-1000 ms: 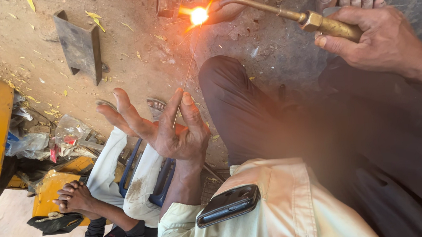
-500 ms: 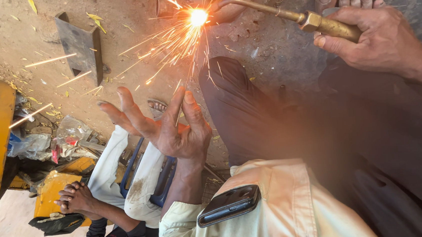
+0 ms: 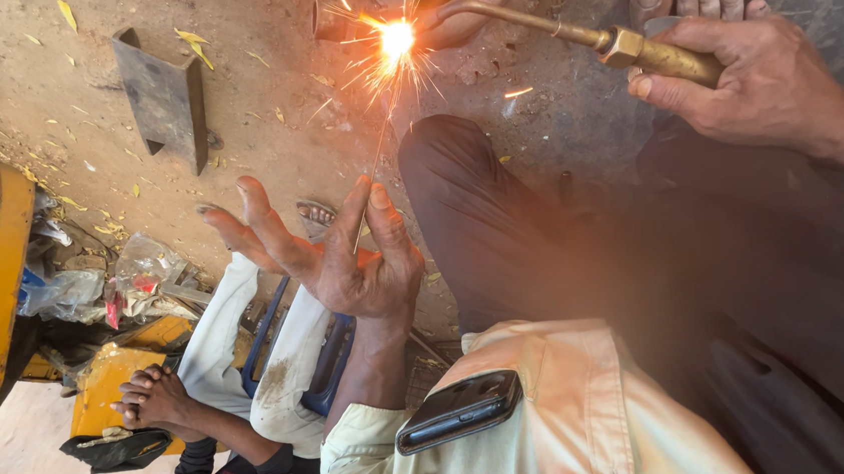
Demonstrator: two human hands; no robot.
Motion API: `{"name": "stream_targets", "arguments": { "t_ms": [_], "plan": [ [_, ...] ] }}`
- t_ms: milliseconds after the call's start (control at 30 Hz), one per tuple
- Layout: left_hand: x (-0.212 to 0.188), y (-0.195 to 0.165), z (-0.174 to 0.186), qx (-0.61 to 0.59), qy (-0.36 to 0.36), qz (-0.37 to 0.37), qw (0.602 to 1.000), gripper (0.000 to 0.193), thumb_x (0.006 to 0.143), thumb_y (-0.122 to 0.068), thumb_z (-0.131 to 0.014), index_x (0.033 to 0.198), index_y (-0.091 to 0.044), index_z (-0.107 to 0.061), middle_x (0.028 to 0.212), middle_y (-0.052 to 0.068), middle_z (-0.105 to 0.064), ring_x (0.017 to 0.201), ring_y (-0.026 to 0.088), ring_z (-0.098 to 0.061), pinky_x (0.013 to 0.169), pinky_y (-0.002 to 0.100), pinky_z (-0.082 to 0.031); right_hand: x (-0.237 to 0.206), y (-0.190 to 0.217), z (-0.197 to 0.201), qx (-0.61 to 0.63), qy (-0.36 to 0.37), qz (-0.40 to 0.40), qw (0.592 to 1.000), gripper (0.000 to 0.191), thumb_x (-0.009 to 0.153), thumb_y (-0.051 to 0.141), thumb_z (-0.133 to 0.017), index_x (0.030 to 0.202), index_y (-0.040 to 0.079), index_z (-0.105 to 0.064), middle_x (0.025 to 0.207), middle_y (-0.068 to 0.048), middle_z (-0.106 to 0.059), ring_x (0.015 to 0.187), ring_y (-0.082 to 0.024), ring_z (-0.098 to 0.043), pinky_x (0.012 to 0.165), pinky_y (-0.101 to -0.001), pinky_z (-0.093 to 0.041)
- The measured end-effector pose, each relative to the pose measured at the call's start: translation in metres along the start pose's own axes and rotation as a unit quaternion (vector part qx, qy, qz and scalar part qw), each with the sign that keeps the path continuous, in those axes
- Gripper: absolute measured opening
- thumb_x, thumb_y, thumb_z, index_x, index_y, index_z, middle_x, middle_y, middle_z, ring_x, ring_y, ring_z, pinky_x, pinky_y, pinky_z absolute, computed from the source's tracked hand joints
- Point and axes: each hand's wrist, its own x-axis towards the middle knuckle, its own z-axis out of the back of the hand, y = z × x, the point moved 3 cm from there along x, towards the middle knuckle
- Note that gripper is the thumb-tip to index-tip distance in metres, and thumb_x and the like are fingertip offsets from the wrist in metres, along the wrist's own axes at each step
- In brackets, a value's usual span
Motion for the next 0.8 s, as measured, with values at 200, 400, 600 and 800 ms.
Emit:
{"name": "stream_targets", "arguments": {
  "t_ms": [200, 400, 600, 800],
  "plan": [
    [-0.001, -0.001, 0.000, -0.009, 0.000, 0.003, 1.000, 0.006, 0.102, -0.021, -0.078, 0.106, -0.019, -0.081, 0.166, 0.012, -0.026, 0.160, 0.041, -0.003, 0.126, 0.064, -0.013, -0.001, -0.001, -0.001, 0.006, -0.002, 0.002, 1.000, 0.033, 0.097, 0.038, -0.078, 0.117, 0.013, -0.075, 0.081, -0.005, -0.070, 0.076, -0.022, -0.069, 0.078, -0.0368, -0.055],
    [0.000, -0.002, -0.002, -0.005, 0.009, 0.003, 1.000, 0.008, 0.099, -0.017, -0.081, 0.107, -0.019, -0.081, 0.165, 0.013, -0.026, 0.159, 0.041, -0.004, 0.126, 0.065, -0.011, -0.002, -0.004, -0.002, 0.032, 0.000, -0.034, 0.999, 0.031, 0.097, 0.037, -0.078, 0.116, 0.012, -0.075, 0.081, -0.005, -0.069, 0.075, -0.020, -0.067, 0.073, -0.0356, -0.054],
    [-0.002, -0.002, -0.005, -0.025, 0.005, 0.027, 0.999, 0.009, 0.099, -0.015, -0.080, 0.108, -0.018, -0.080, 0.163, 0.015, -0.031, 0.157, 0.041, -0.012, 0.128, 0.058, -0.016, -0.006, -0.015, -0.006, 0.090, 0.023, -0.036, 0.995, 0.028, 0.096, 0.034, -0.077, 0.111, 0.010, -0.076, 0.073, -0.002, -0.065, 0.073, -0.012, -0.062, 0.071, -0.0304, -0.051],
    [-0.011, 0.007, -0.012, -0.073, 0.018, 0.106, 0.991, 0.015, 0.095, -0.007, -0.081, 0.109, -0.010, -0.079, 0.141, 0.012, -0.059, 0.135, 0.030, -0.046, 0.112, 0.041, -0.041, -0.003, -0.029, -0.015, 0.149, 0.085, -0.078, 0.982, 0.030, 0.097, 0.036, -0.073, 0.103, 0.006, -0.074, 0.069, -0.001, -0.058, 0.065, -0.010, -0.051, 0.060, -0.0310, -0.043]
  ]
}}
